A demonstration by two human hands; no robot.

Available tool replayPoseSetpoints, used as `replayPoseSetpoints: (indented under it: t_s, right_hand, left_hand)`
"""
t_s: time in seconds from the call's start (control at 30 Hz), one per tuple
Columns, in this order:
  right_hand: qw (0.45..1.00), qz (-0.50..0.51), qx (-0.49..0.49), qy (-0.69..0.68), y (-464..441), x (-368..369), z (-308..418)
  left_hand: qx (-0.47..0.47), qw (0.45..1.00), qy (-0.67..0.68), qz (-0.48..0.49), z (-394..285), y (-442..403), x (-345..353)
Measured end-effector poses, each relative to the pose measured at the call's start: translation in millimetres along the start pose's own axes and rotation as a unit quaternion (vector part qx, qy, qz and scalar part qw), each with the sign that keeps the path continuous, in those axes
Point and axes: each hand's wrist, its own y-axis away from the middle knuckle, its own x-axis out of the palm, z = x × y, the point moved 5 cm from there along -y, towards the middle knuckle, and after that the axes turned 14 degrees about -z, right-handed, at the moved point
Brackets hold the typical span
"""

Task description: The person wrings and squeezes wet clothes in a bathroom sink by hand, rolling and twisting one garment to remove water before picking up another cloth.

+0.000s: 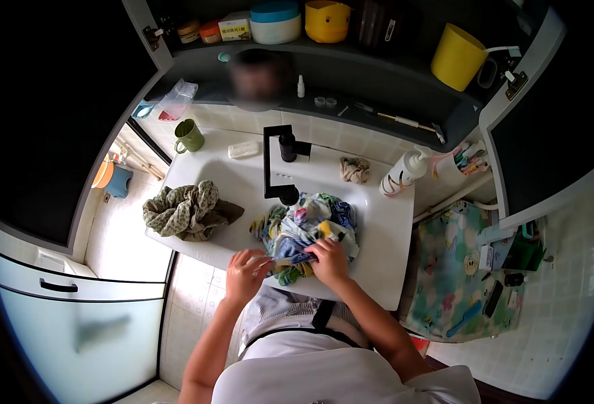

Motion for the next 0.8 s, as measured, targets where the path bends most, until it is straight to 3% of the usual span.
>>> replayPoseSetpoints:
  t_s: [0.1, 0.13, 0.37, 0.5, 0.53, 0.57, 0.67, 0.77, 0.8]
  right_hand:
    - [0.998, -0.046, 0.039, -0.02, 2.6, -36.0, 2.0]
    - [0.997, -0.05, 0.049, -0.027, 3.4, -44.7, 1.4]
    - [0.991, -0.099, 0.038, -0.081, -2.9, -90.3, 34.4]
    - [0.969, -0.197, 0.113, -0.099, -8.5, -129.4, 24.8]
    - [0.962, -0.206, 0.137, -0.118, -8.8, -136.6, 20.2]
    - [0.954, -0.214, 0.16, -0.138, -8.9, -141.4, 17.7]
    - [0.982, -0.105, 0.136, -0.078, -28.7, -143.0, 36.9]
    - [0.991, -0.062, 0.109, -0.05, -43.4, -136.4, 54.7]
    - [0.99, -0.079, 0.089, -0.072, -49.7, -133.3, 59.5]
  left_hand:
    - [-0.054, 0.998, -0.022, -0.002, -2.1, -5.1, 11.3]
    - [-0.078, 0.995, -0.006, 0.063, 7.0, -3.6, 23.2]
    - [0.045, 0.972, -0.094, 0.21, -24.1, -20.9, 97.0]
    - [0.021, 0.99, 0.025, 0.134, -33.1, -35.3, 94.9]
    - [0.054, 0.996, 0.056, 0.034, -51.4, -46.1, 72.0]
    - [0.054, 0.996, 0.07, -0.001, -61.1, -52.5, 55.7]
    - [0.072, 0.986, 0.088, -0.123, -75.7, -71.1, 13.4]
    - [0.04, 0.969, 0.136, -0.202, -92.8, -101.0, -27.9]
    - [0.09, 0.969, 0.121, -0.197, -102.4, -108.0, -35.0]
